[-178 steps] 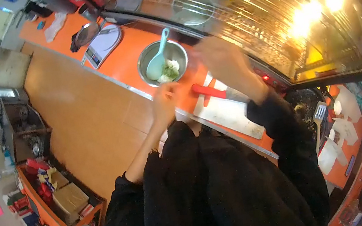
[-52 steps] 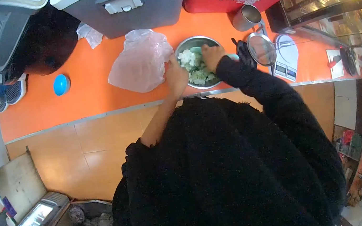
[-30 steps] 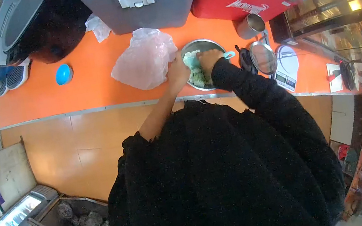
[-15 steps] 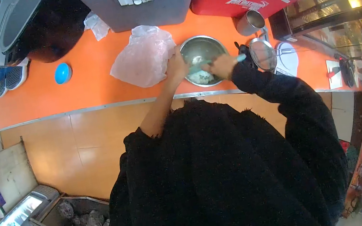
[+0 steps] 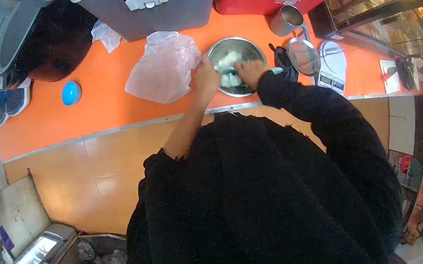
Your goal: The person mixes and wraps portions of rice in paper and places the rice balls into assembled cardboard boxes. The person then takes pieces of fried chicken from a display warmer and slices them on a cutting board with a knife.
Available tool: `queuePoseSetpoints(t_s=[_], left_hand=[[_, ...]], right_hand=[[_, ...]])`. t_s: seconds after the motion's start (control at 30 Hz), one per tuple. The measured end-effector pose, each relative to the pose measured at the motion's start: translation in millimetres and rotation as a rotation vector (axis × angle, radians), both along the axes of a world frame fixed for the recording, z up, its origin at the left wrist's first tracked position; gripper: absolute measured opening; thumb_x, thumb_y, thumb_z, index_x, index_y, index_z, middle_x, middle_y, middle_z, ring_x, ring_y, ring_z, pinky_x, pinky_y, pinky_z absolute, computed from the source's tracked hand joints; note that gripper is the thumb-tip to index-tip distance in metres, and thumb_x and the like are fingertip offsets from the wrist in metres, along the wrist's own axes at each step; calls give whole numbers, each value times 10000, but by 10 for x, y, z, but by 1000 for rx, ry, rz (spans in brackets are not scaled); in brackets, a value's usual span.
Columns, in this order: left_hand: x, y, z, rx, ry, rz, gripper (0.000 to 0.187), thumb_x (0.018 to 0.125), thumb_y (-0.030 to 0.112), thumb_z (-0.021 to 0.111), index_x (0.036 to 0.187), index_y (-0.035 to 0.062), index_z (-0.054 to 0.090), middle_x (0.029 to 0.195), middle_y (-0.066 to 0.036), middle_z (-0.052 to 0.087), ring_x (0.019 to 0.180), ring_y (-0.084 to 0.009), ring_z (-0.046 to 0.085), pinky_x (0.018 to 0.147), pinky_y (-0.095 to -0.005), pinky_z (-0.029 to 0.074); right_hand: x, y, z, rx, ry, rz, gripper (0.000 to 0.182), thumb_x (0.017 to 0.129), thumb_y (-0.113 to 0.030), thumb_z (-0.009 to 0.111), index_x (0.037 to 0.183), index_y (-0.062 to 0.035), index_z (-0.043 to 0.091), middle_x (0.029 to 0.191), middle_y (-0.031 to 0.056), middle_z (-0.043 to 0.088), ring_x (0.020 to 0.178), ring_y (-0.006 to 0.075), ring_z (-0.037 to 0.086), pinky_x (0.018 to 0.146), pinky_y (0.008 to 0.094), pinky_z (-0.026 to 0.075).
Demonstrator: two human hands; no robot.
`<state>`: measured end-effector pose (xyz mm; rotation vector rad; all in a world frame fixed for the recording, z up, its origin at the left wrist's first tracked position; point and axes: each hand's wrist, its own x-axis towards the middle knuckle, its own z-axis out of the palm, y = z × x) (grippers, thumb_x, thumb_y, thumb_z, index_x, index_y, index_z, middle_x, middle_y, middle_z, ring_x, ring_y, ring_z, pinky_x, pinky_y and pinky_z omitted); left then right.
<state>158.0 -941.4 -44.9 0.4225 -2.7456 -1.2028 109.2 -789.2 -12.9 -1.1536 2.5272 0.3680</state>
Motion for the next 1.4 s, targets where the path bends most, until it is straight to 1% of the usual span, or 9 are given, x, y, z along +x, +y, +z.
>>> queuePoseSetpoints(t_s=[0.13,0.23,0.33,0.57,0.7,0.87,1.13,1.23,1.4], left_hand=[[30,-3,-2,-50,-2,9,458,661,15,517,1080,-1,334,880,-266,541,823,-434,525,703,-478,413],[7,11,-28,-22,-57,9,429,665,23,513,1059,-1,347,889,-262,539,838,-425,522,708,-481,408],[75,20,231,30,-147,-24,426,666,22,510,1059,-1,348,908,-258,535,867,-407,519,719,-480,403],[83,18,99,-5,33,-26,461,656,19,509,1080,5,326,906,-258,536,863,-398,526,718,-476,406],[14,11,81,-8,-79,-20,457,655,16,507,1077,8,330,895,-259,539,859,-396,528,706,-480,406],[51,21,188,30,-117,11,453,651,-1,491,1075,5,332,849,-252,550,817,-401,535,679,-485,407],[43,11,117,-12,-141,-4,424,671,19,501,1062,11,337,868,-244,555,835,-393,538,682,-482,409],[-21,6,171,-22,-123,11,404,676,26,504,1045,14,341,881,-241,555,842,-396,536,687,-483,407],[37,25,190,-12,-171,35,394,679,29,506,1036,17,340,919,-241,549,853,-397,537,694,-485,407]], right_hand=[[-463,7,328,-42,-152,-177,330,746,-213,454,994,-9,527,785,202,603,736,339,601,639,452,473],[-292,64,406,20,-322,-12,353,760,-214,444,1014,25,500,789,218,598,754,359,593,658,453,469],[55,-63,-139,-92,-128,-155,324,763,-184,460,1013,23,471,838,234,587,766,367,591,668,461,463],[-348,-26,774,-60,-33,-229,264,793,-178,431,979,5,470,827,212,595,762,344,601,641,424,484],[-254,-99,-84,-47,49,-164,258,815,-161,394,1009,0,451,773,198,602,711,332,609,591,435,484],[-7,-15,705,-39,-61,-85,227,788,-104,406,990,-2,421,744,193,603,683,336,612,568,430,485],[-215,-270,-58,8,-102,-152,298,749,-193,447,952,5,539,835,234,592,787,353,600,685,442,475],[-247,-149,794,34,-243,-120,255,770,-205,449,878,-40,611,836,164,621,763,312,612,667,442,478],[-74,-323,16,-62,-135,-350,266,780,-143,398,961,5,527,869,210,594,820,348,590,704,434,470]])
